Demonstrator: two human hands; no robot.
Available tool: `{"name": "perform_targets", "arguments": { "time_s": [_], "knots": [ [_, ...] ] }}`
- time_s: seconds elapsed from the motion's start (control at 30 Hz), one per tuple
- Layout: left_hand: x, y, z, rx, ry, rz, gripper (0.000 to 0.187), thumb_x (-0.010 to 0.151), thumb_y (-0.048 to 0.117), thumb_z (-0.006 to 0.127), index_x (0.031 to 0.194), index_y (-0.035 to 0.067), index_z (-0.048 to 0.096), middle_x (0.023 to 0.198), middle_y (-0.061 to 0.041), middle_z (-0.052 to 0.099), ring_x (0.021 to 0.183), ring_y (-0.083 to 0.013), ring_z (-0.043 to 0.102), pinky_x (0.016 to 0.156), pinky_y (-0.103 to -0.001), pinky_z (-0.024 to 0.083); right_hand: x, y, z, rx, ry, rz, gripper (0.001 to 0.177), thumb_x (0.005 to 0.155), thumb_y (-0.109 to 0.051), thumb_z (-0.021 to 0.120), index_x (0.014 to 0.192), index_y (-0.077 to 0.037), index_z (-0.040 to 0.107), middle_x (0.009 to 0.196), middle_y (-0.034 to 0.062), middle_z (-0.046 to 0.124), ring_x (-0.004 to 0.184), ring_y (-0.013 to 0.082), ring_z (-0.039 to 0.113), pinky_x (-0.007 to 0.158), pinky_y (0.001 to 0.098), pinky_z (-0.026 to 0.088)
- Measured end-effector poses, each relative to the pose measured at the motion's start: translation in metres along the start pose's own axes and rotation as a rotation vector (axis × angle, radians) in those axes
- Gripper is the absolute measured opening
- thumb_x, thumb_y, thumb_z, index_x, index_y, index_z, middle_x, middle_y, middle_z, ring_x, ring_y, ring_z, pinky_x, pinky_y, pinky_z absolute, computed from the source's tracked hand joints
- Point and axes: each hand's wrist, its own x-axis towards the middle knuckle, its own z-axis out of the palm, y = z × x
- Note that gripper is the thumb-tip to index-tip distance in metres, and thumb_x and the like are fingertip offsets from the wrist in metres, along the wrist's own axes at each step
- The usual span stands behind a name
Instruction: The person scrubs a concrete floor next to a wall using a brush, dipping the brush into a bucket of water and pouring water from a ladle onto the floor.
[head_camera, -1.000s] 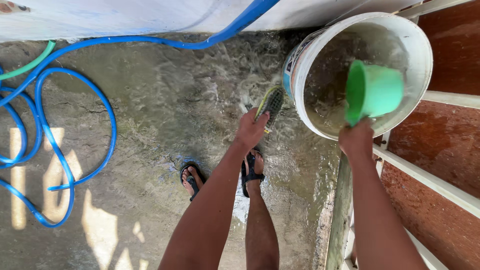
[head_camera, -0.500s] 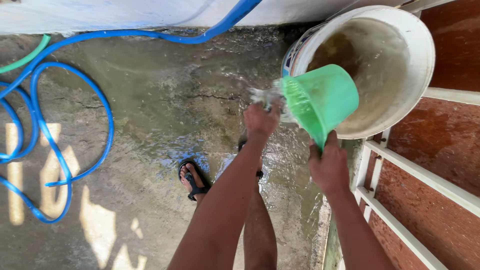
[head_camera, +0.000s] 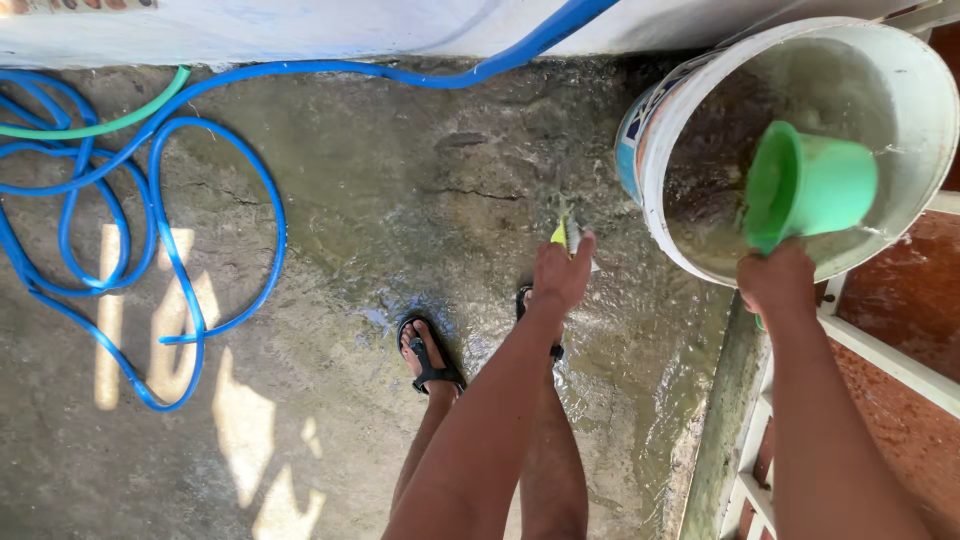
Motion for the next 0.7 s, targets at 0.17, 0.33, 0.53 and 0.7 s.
{"name": "perform_targets", "arguments": {
  "time_s": [0.17,0.33,0.53,0.7],
  "knots": [
    [-0.008,-0.004,-0.005,0.061,-0.108,-0.145,0.084,0.081,0.064,0.064,0.127,-0.005,0.056,0.137,-0.024,0.053,0.13,-0.0387,0.051,0.105,-0.055,0.041,-0.04,-0.036,-0.017,0.374,-0.337,0.189,0.033,0.105,-0.018,0.065,0.118,0.01,0.056,0.066,0.0059,0.04,0.046,0.0119,0.033,0.04,0.034,0.026],
    [0.029,-0.03,0.024,0.015,0.139,0.032,0.077,0.095,0.059,0.059,0.131,-0.009,0.055,0.126,-0.033,0.06,0.121,-0.0453,0.058,0.105,-0.051,0.045,-0.099,-0.031,-0.008,-0.124,0.065,-0.552,0.03,0.102,-0.014,0.065,0.123,0.007,0.061,0.082,0.0208,0.071,0.065,0.0277,0.068,0.062,0.0364,0.049],
    [0.03,0.008,-0.008,-0.042,0.149,-0.09,0.066,0.097,0.057,0.057,0.12,-0.005,0.064,0.119,-0.028,0.067,0.113,-0.0429,0.065,0.097,-0.052,0.051,-0.158,-0.079,0.019,-0.156,-0.169,-0.309,0.041,0.101,-0.012,0.056,0.136,0.007,0.045,0.079,0.0281,0.07,0.06,0.0376,0.072,0.059,0.0447,0.063],
    [0.014,0.025,-0.05,0.043,0.158,-0.083,0.058,0.086,0.056,0.058,0.112,0.006,0.072,0.111,-0.022,0.073,0.106,-0.0401,0.071,0.091,-0.052,0.055,-0.19,-0.121,0.032,-0.338,-0.11,-0.657,0.048,0.091,-0.008,0.063,0.134,0.004,0.045,0.081,0.0307,0.071,0.067,0.0456,0.07,0.059,0.052,0.057]
  ]
}}
